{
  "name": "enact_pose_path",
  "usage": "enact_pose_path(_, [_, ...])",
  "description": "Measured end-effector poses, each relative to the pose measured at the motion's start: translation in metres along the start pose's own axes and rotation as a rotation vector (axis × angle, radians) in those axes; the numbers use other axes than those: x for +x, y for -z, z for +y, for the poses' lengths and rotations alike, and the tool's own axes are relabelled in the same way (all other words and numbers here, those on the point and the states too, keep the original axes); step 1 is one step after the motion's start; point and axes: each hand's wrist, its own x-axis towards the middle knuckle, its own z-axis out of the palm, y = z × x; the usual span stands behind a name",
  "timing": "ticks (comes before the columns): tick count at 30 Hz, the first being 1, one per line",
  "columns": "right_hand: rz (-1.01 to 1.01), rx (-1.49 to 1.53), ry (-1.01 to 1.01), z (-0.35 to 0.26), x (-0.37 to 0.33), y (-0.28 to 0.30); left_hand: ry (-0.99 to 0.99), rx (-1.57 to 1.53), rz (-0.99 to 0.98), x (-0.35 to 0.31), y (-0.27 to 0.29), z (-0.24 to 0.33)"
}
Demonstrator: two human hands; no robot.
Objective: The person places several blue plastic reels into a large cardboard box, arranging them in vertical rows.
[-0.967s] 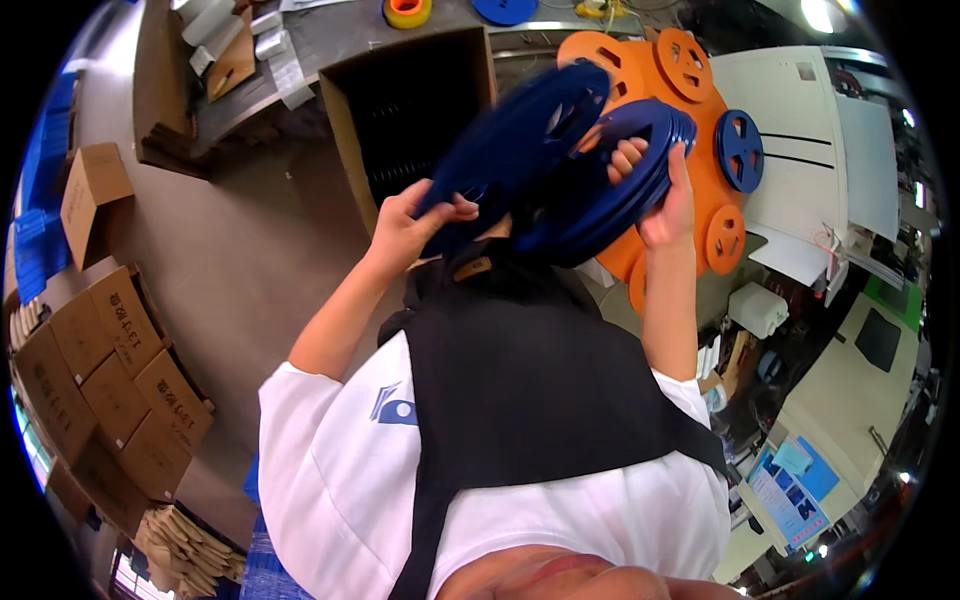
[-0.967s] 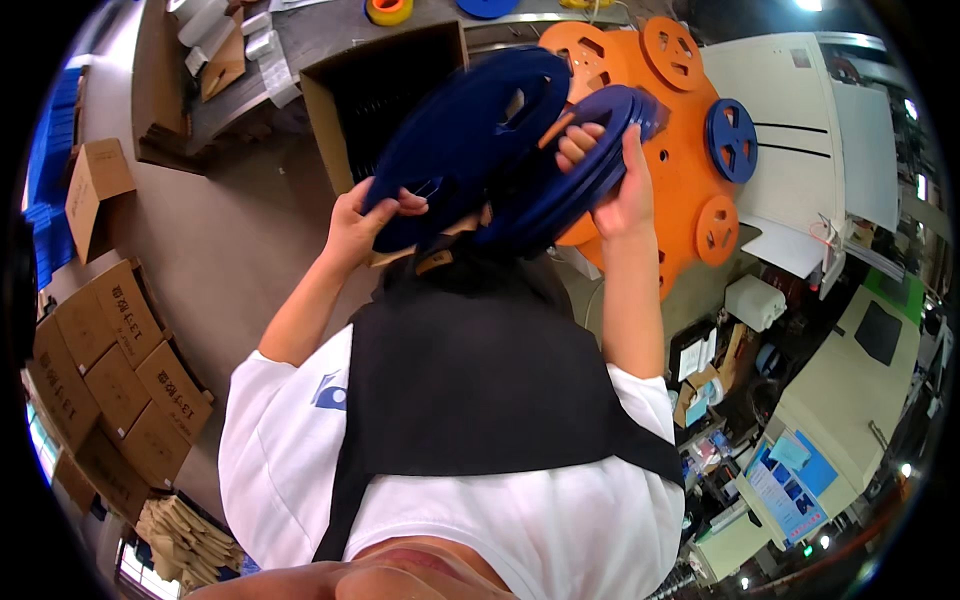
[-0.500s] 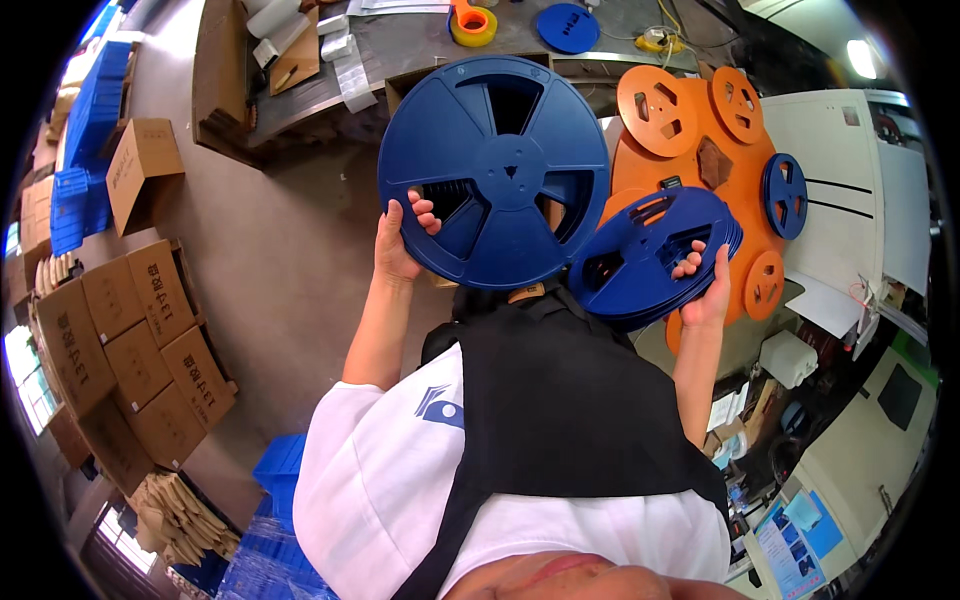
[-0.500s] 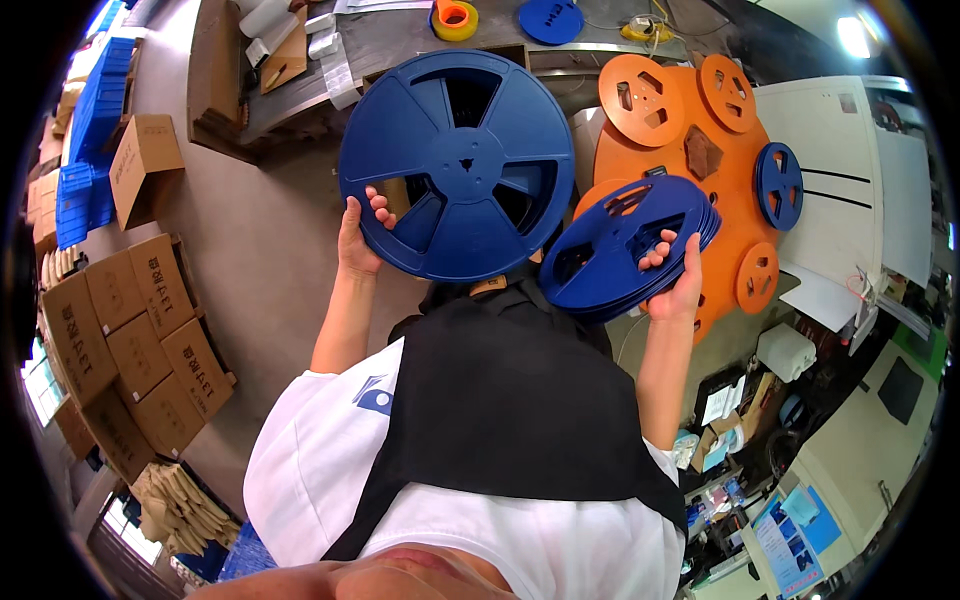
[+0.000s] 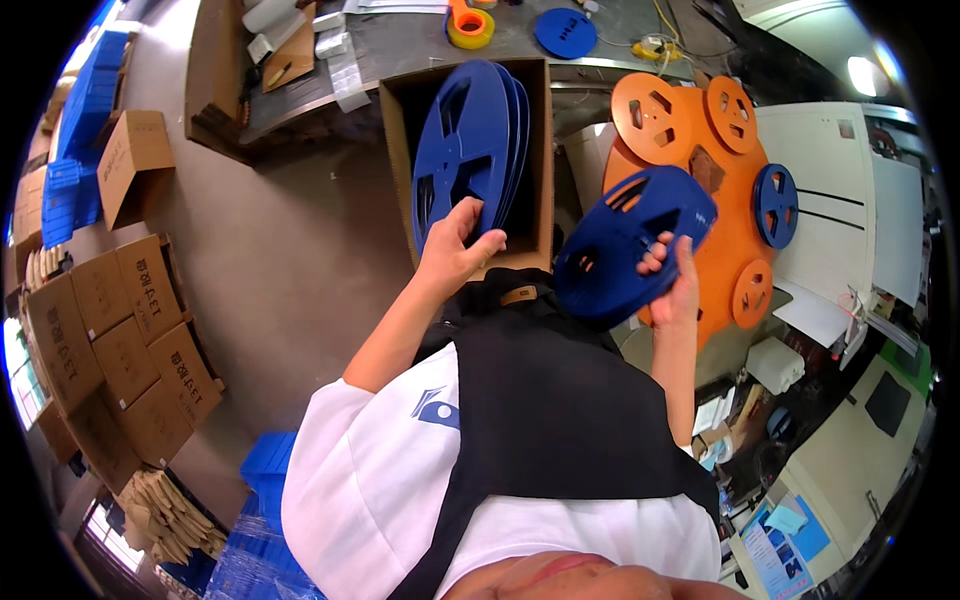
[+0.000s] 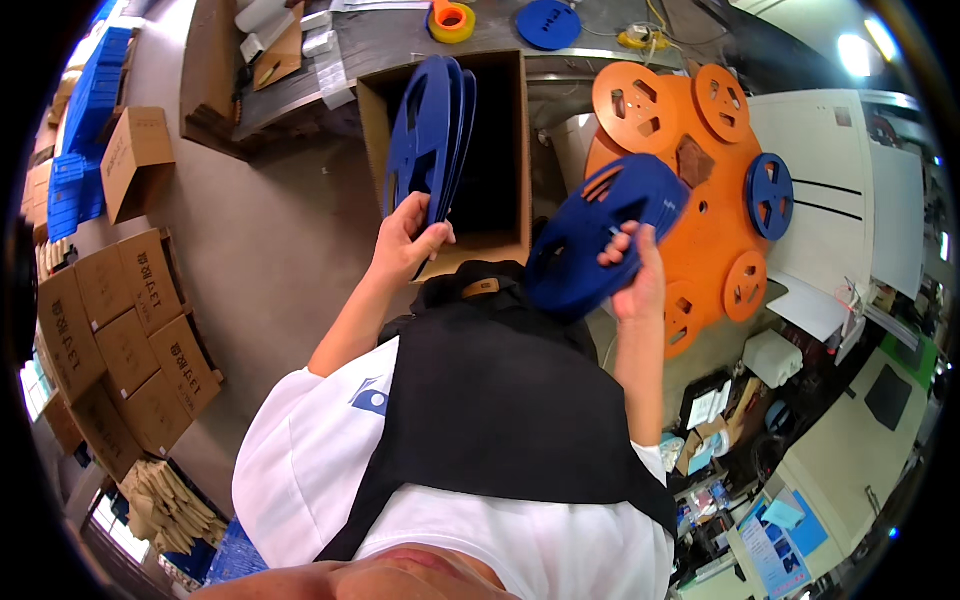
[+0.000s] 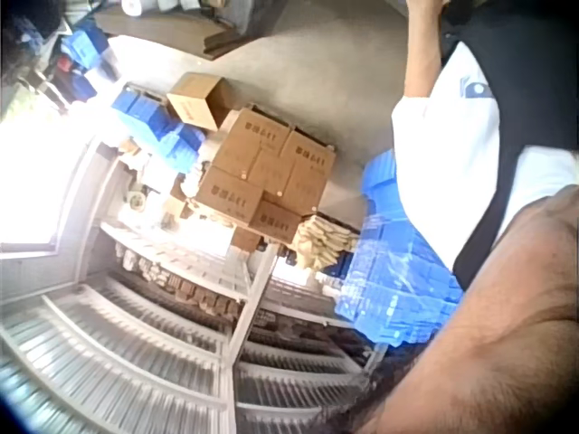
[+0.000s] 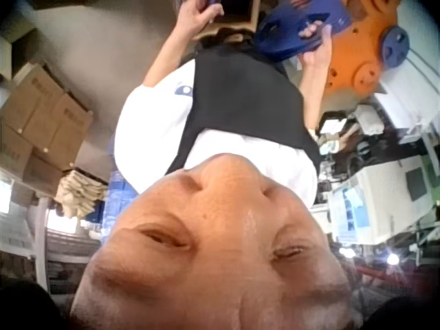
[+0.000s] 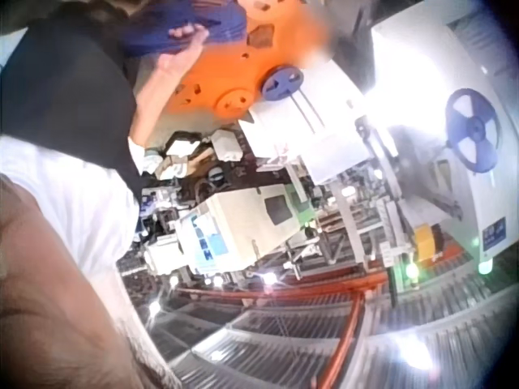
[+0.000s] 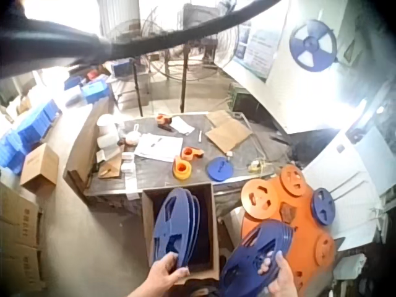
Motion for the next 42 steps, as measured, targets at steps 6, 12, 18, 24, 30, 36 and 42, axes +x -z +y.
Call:
enact_pose_path(6, [-0.102,-0.240,-0.085,0.023,0.007,-0.057,-0.096,0.256,-0.152,-0.002,-0.033,0.003])
enact_pose_path(12, [-0.104,-0.230,0.010,0.031,0.003,-0.062,-0.236,0.410,-0.294,0.003,-0.059,-0.004])
enact_pose_path(18, [-0.160,-0.178,0.052,0.033,-0.005,-0.048,-0.317,0.436,-0.341,-0.001,-0.057,-0.001])
enact_pose_path(24, [-0.161,-0.077,0.158,0.037,-0.013,-0.028,-0.020,0.205,-0.321,-0.002,-0.032,0.023])
enact_pose_path(30, [-0.202,0.040,0.094,0.038,-0.017,0.008,0.149,0.292,-0.361,-0.018,-0.027,0.023])
enact_pose_path(36, [-0.275,0.146,0.103,0.039,-0.018,0.030,-0.083,0.450,-0.274,-0.029,-0.028,0.026])
enact_pose_path(42, [-0.171,0.224,0.157,0.041,-0.017,0.034,-0.217,0.537,-0.223,-0.038,-0.031,0.027])
